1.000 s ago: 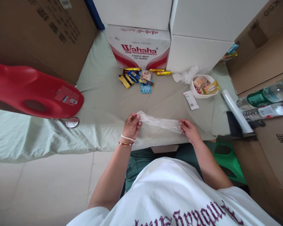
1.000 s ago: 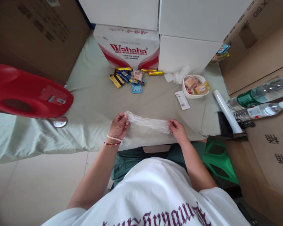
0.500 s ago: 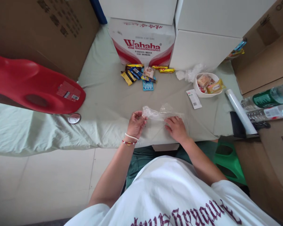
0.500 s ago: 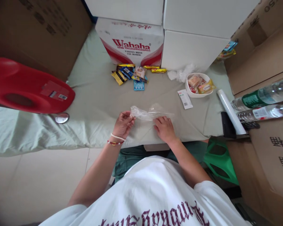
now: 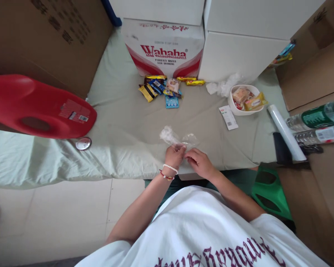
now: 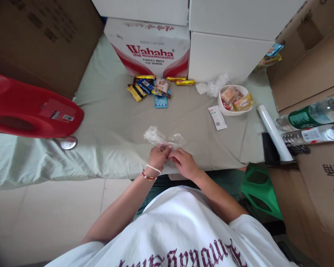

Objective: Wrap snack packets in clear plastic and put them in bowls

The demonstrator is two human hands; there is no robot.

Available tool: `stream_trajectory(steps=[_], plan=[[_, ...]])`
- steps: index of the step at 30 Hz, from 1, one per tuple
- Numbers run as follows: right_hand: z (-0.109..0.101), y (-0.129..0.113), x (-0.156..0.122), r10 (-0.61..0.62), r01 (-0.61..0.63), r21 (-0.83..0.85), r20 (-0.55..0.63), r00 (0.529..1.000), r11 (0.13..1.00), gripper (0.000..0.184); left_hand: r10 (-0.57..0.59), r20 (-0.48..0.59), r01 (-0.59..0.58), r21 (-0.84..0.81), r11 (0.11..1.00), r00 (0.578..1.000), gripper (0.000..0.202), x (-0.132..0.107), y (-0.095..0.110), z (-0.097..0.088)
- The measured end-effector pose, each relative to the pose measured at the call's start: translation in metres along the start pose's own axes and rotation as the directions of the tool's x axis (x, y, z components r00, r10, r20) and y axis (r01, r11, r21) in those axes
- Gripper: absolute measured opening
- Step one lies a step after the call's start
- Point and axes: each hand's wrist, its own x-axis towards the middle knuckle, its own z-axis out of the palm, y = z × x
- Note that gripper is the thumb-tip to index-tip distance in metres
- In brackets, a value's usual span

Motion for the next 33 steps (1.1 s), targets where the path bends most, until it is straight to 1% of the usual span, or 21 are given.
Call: stream_trajectory(steps=[2, 4, 6, 7, 8, 9, 10, 11, 12, 13, 14, 15, 17, 19, 21, 23, 25, 27, 29, 31, 33], plan=[[-0.012, -0.009, 0.000, -0.003, 0.004, 0.073, -0.014, 1.000, 0.997, 0.018, 0.040, 0.011, -0.039, -0.064, 0.997, 0.999, 0.024, 0.001, 0.003, 0.001], [-0.028, -0.013, 0.004, 0.072, -0.064, 0.062, -0.139, 0.988, 0.996, 0.018, 0.037, 0.106, -0.024, -0.117, 0.993, 0.994, 0.030, 0.000, 0.007, -0.001], [-0.045, -0.009, 0.013, 0.135, -0.138, 0.012, -0.301, 0.944, 0.990, 0.021, 0.024, 0.200, 0.006, -0.146, 0.989, 0.980, 0.037, -0.004, 0.013, -0.003], [-0.052, -0.005, 0.018, 0.151, -0.160, 0.001, -0.345, 0.926, 0.987, 0.026, 0.013, 0.229, 0.025, -0.160, 0.987, 0.973, 0.041, -0.007, 0.015, -0.004], [-0.057, 0.000, 0.023, 0.166, -0.171, 0.014, -0.342, 0.925, 0.985, 0.034, -0.001, 0.249, 0.046, -0.175, 0.984, 0.968, 0.045, -0.009, 0.017, -0.003], [-0.059, 0.006, 0.028, 0.190, -0.182, 0.054, -0.291, 0.938, 0.982, 0.044, -0.013, 0.264, 0.066, -0.193, 0.979, 0.964, 0.049, -0.012, 0.019, -0.003], [-0.060, 0.011, 0.032, 0.225, -0.206, 0.113, -0.204, 0.953, 0.972, 0.051, -0.022, 0.277, 0.085, -0.217, 0.973, 0.961, 0.053, -0.014, 0.021, -0.002], [-0.059, 0.017, 0.034, 0.271, -0.251, 0.174, -0.106, 0.957, 0.952, 0.051, -0.029, 0.292, 0.104, -0.246, 0.964, 0.956, 0.058, -0.016, 0.023, -0.001], [-0.058, 0.021, 0.036, 0.321, -0.309, 0.224, -0.018, 0.947, 0.924, 0.047, -0.034, 0.312, 0.126, -0.279, 0.952, 0.950, 0.061, -0.017, 0.024, -0.001], [-0.055, 0.024, 0.036, 0.368, -0.368, 0.259, 0.048, 0.928, 0.893, 0.040, -0.037, 0.336, 0.149, -0.315, 0.937, 0.941, 0.062, -0.017, 0.024, -0.001], [-0.053, 0.026, 0.034, 0.408, -0.414, 0.289, 0.083, 0.909, 0.863, 0.036, -0.039, 0.365, 0.176, -0.350, 0.920, 0.930, 0.061, -0.017, 0.025, -0.002], [-0.052, 0.027, 0.033, 0.438, -0.443, 0.318, 0.089, 0.894, 0.838, 0.033, -0.042, 0.399, 0.207, -0.380, 0.902, 0.916, 0.059, -0.017, 0.025, -0.004], [-0.050, 0.027, 0.028, 0.468, -0.457, 0.383, 0.069, 0.881, 0.803, 0.031, -0.054, 0.469, 0.270, -0.407, 0.873, 0.881, 0.052, -0.015, 0.022, -0.009], [-0.048, 0.026, 0.025, 0.484, -0.453, 0.448, 0.051, 0.873, 0.770, 0.031, -0.074, 0.496, 0.303, -0.399, 0.865, 0.865, 0.045, -0.012, 0.017, -0.014], [-0.047, 0.024, 0.023, 0.497, -0.454, 0.502, 0.055, 0.866, 0.736, 0.033, -0.097, 0.465, 0.303, -0.393, 0.868, 0.880, 0.036, -0.009, 0.011, -0.017], [-0.046, 0.022, 0.022, 0.496, -0.450, 0.543, 0.070, 0.866, 0.709, 0.035, -0.105, 0.401, 0.279, -0.405, 0.871, 0.910, 0.030, -0.008, 0.006, -0.017], [-0.045, 0.021, 0.022, 0.490, -0.437, 0.568, 0.069, 0.869, 0.697, 0.037, -0.086, 0.339, 0.233, -0.422, 0.876, 0.937, 0.033, -0.006, 0.005, -0.016], [-0.045, 0.019, 0.023, 0.494, -0.422, 0.595, 0.047, 0.868, 0.684, 0.039, -0.036, 0.301, 0.173, -0.445, 0.879, 0.953, 0.036, -0.006, 0.007, -0.017], [-0.047, 0.019, 0.023, 0.516, -0.416, 0.625, 0.025, 0.856, 0.660, 0.040, 0.015, 0.307, 0.142, -0.482, 0.865, 0.952, 0.036, -0.007, 0.013, -0.019], [-0.050, 0.020, 0.022, 0.545, -0.423, 0.648, 0.014, 0.838, 0.634, 0.042, 0.029, 0.351, 0.168, -0.518, 0.839, 0.936, 0.038, -0.009, 0.020, -0.024], [-0.052, 0.023, 0.019, 0.582, -0.439, 0.669, 0.012, 0.813, 0.599, 0.045, 0.012, 0.387, 0.214, -0.534, 0.818, 0.922, 0.041, -0.009, 0.025, -0.029]])
